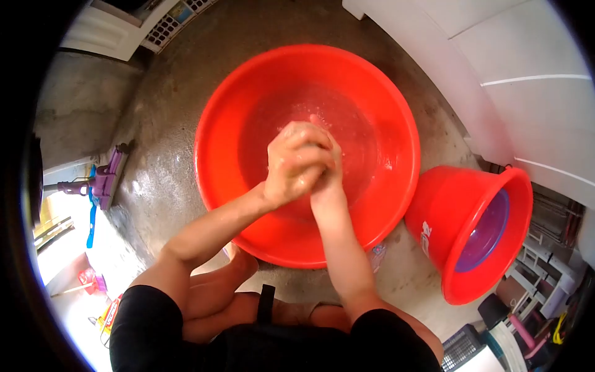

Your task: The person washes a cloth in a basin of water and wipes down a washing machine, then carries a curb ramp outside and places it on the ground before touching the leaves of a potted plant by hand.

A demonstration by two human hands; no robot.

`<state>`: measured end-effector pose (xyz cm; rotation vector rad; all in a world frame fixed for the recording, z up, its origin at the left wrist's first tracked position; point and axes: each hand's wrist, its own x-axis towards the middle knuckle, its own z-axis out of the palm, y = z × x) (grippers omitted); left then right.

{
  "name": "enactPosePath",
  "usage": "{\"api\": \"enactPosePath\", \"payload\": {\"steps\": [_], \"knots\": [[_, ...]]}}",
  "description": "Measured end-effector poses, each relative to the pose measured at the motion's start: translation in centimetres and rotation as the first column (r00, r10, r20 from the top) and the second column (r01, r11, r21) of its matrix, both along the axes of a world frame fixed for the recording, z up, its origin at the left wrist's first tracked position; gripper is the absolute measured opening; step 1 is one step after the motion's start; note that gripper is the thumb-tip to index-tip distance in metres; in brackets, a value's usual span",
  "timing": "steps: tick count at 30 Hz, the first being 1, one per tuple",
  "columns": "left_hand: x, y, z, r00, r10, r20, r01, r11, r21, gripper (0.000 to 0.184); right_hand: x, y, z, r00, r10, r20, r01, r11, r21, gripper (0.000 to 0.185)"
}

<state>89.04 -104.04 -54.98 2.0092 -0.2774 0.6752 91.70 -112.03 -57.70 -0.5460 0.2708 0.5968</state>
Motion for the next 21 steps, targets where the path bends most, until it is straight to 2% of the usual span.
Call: {"api": "enactPosePath", "payload": {"steps": [2, 5, 6, 7, 8, 9, 10, 13, 16, 18, 20, 21], "knots": [[-0.9, -0.7, 0.1, 0.997, -0.031, 0.068, 0.026, 0.997, 0.067, 0.012, -1.3, -0.5, 2.0, 0.981, 0.08, 0.178, -0.056, 0.989, -0.135, 0.023], [-2.3, -0.6, 1.8, 0.982, -0.163, 0.09, 0.144, 0.972, 0.187, 0.015, -2.8, -1.6, 3.6, 0.873, 0.237, 0.426, -0.092, 0.938, -0.333, 0.021], [-2.8, -0.7, 2.5, 0.977, -0.196, 0.081, 0.173, 0.958, 0.23, 0.015, -2.5, -2.0, 3.9, 0.87, 0.304, 0.388, -0.16, 0.919, -0.362, 0.02], [-3.4, -0.8, 2.9, 0.97, -0.232, 0.069, 0.205, 0.94, 0.271, 0.016, -1.6, -2.5, 4.1, 0.897, 0.403, 0.182, -0.334, 0.887, -0.318, 0.019], [-3.9, -1.1, 3.0, 0.961, -0.257, 0.097, 0.225, 0.938, 0.262, 0.016, -0.6, -2.9, 4.1, 0.859, 0.505, -0.086, -0.511, 0.832, -0.216, 0.019], [-4.3, -1.4, 3.0, 0.95, -0.284, 0.128, 0.245, 0.935, 0.255, 0.017, 0.3, -3.1, 4.4, 0.753, 0.588, -0.295, -0.643, 0.753, -0.139, 0.018], [-4.5, -1.6, 3.2, 0.937, -0.307, 0.165, 0.262, 0.933, 0.249, 0.017, 1.3, -2.5, 5.6, 0.598, 0.673, -0.435, -0.791, 0.582, -0.187, 0.017], [-5.3, -1.7, 3.9, 0.913, -0.379, 0.152, 0.326, 0.9, 0.288, 0.014, 1.2, -2.6, 4.7, 0.485, 0.827, -0.283, -0.874, 0.465, -0.14, 0.014], [-5.6, -1.6, 4.3, 0.89, -0.426, 0.16, 0.365, 0.878, 0.309, 0.013, 0.3, -1.9, 5.7, 0.425, 0.86, -0.282, -0.891, 0.343, -0.296, 0.014], [-5.9, -1.5, 3.7, 0.868, -0.454, 0.2, 0.374, 0.864, 0.337, 0.017, 0.0, -1.8, 3.7, 0.408, 0.896, -0.177, -0.856, 0.308, -0.414, 0.012], [-6.3, -0.9, 3.2, 0.852, -0.515, 0.099, 0.447, 0.812, 0.377, 0.017, -0.4, -1.7, 4.4, 0.385, 0.902, -0.196, -0.816, 0.234, -0.528, 0.013], [-6.1, -0.4, 3.2, 0.841, -0.537, 0.066, 0.48, 0.797, 0.367, 0.015, -0.8, -1.9, 3.5, 0.48, 0.867, -0.134, -0.764, 0.338, -0.55, 0.014]]}}
